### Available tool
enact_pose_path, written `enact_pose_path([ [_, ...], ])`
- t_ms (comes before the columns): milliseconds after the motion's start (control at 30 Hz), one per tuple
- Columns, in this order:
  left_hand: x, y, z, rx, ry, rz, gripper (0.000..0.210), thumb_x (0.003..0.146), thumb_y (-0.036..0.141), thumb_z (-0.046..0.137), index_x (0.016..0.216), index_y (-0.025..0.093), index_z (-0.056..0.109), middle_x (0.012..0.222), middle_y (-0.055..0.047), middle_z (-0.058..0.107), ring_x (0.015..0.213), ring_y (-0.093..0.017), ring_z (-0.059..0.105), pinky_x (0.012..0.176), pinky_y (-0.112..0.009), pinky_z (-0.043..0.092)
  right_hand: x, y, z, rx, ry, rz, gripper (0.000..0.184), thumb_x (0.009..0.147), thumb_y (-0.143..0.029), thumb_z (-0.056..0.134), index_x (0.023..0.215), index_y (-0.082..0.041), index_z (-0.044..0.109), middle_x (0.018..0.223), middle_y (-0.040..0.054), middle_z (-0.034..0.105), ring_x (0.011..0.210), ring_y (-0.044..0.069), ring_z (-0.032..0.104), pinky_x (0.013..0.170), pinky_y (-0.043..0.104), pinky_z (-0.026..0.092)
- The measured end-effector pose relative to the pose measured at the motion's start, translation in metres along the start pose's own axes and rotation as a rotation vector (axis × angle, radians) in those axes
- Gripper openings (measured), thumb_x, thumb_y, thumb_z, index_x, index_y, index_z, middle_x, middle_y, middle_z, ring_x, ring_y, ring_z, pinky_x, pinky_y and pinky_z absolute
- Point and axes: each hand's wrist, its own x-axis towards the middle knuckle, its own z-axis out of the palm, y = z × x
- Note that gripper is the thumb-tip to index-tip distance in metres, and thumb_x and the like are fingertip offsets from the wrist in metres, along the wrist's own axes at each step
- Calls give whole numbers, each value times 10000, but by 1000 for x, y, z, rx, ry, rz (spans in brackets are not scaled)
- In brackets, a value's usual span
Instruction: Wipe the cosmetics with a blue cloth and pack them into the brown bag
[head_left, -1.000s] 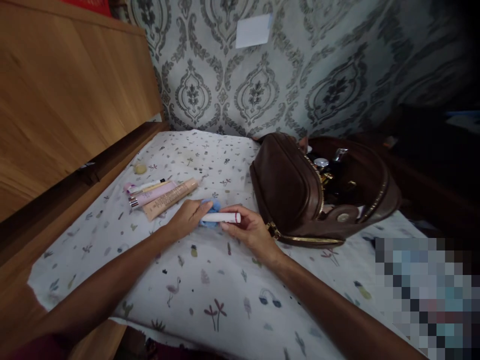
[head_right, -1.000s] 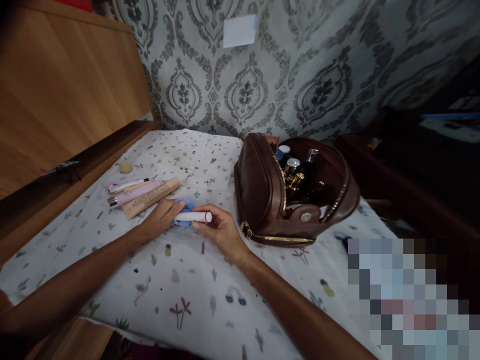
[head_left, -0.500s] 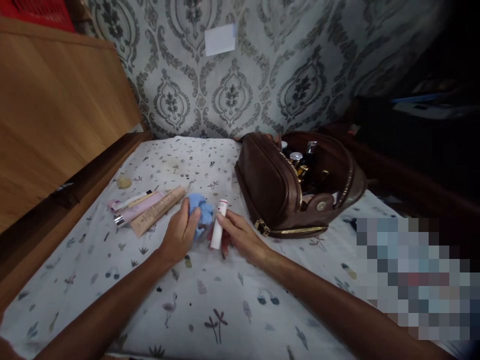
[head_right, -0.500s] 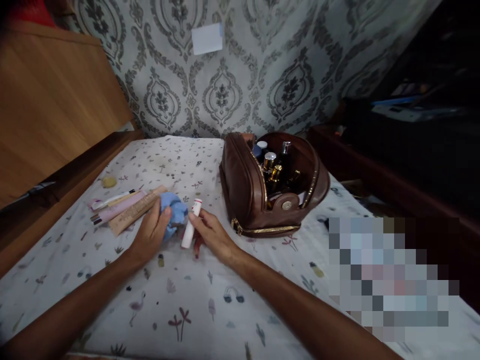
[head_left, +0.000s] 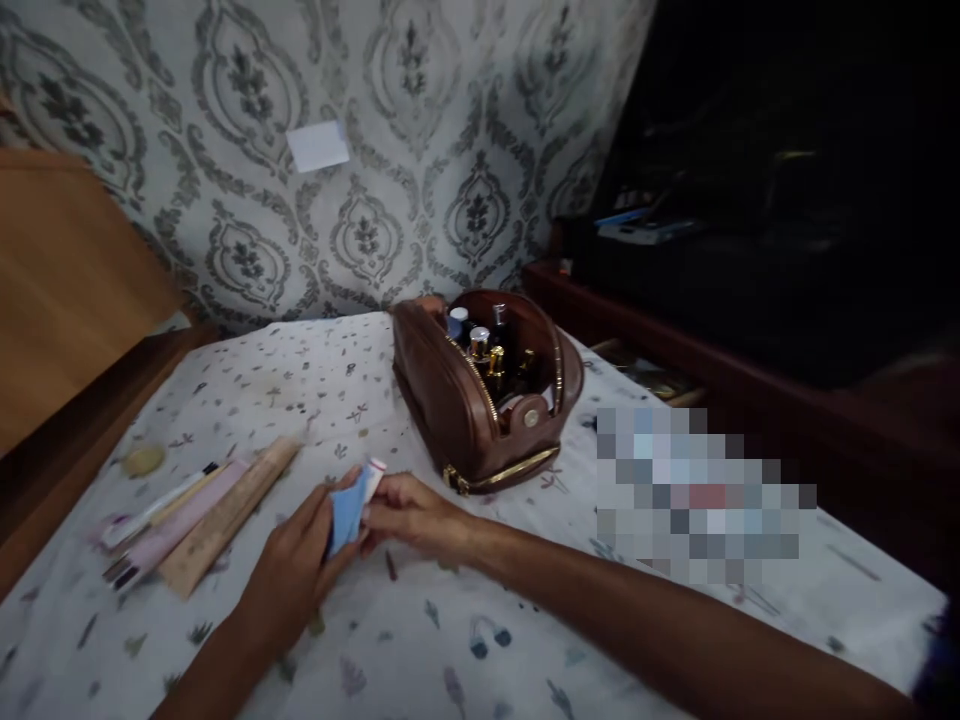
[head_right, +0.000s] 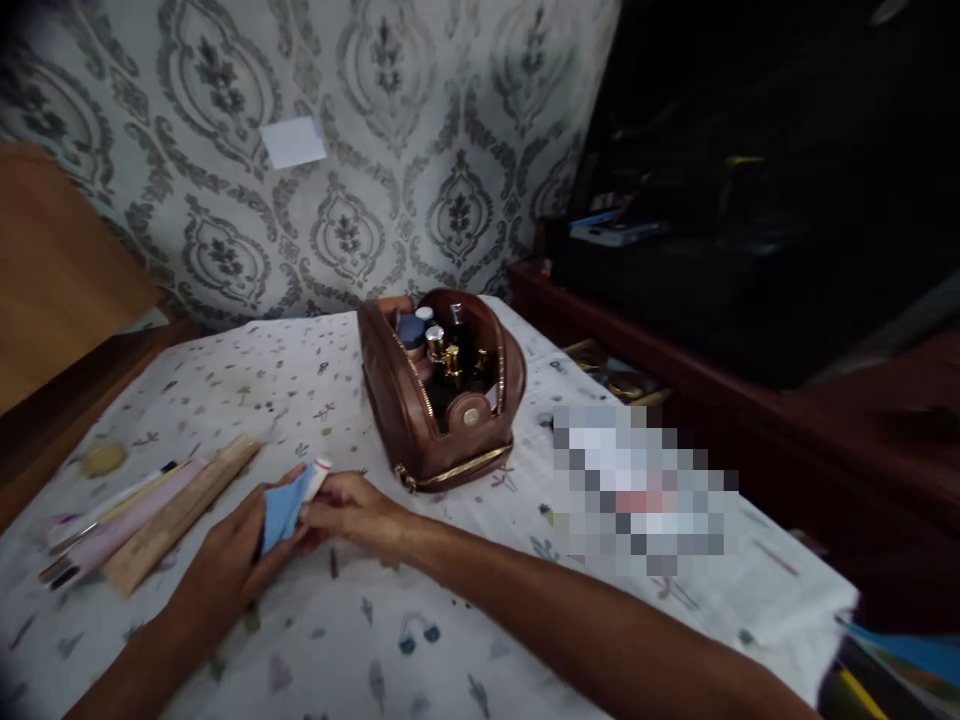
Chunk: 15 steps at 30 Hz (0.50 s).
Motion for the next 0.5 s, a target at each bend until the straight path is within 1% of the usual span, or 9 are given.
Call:
enact_pose_path([
  [67,-5,-3,0,47,59,58,350,1025,425,406,1135,185,635,1045,-106,738,898,-246,735,768,-325,611,0,-2,0,-22,31,-1,628,574,-676,827,823,-124,662,753,6,660,688,113,618,671,247,491],
  [100,-8,-3,0,60,63,77,336,1028,411,397,1076,199,654,975,-87,747,824,-235,738,718,-308,608,0,-2,0,-35,43,4,639,571,-695,816,808,-124,654,752,8,662,670,111,618,658,247,487],
  [167,-12,-3,0,52,26,69,294,1021,378,416,970,229,664,836,-44,737,695,-211,722,644,-281,595,0,-3,2,-59,59,16,659,559,-730,793,778,-130,634,734,2,657,625,102,609,627,241,477],
  [200,-14,-2,1,35,11,41,260,1011,371,437,971,240,658,805,-29,728,676,-207,718,641,-279,596,-1,-2,3,-64,63,19,673,544,-749,784,770,-136,624,710,-9,648,594,93,594,601,234,466],
  [267,-16,1,5,-7,22,-23,245,975,402,503,1125,260,634,881,-31,741,774,-230,739,713,-314,617,-1,0,5,-70,77,20,696,516,-777,767,766,-145,614,647,-41,617,532,71,547,547,213,434],
  [300,-16,1,7,-25,39,-40,348,946,438,537,1246,270,595,982,-48,748,879,-259,743,770,-353,625,-1,2,5,-72,83,23,700,508,-781,764,762,-147,609,621,-56,600,502,57,516,521,200,411],
  [367,-16,1,13,-47,57,-43,649,868,514,612,1453,281,454,1205,-84,711,1076,-320,704,857,-432,622,-1,6,4,-75,79,39,692,513,-772,768,765,-148,606,589,-74,583,455,33,457,477,179,361],
  [433,-15,-1,17,-53,28,-35,827,812,534,658,1538,286,349,1328,-98,657,1156,-354,668,875,-469,621,-1,10,3,-75,68,55,691,531,-780,752,757,-146,597,574,-79,578,424,17,407,446,170,320],
  [500,-14,-4,19,-38,-5,-38,844,826,489,645,1568,296,291,1358,-97,639,1145,-355,675,865,-473,626,0,10,0,-92,65,39,702,528,-793,736,756,-143,596,570,-82,567,430,12,404,445,164,316],
])
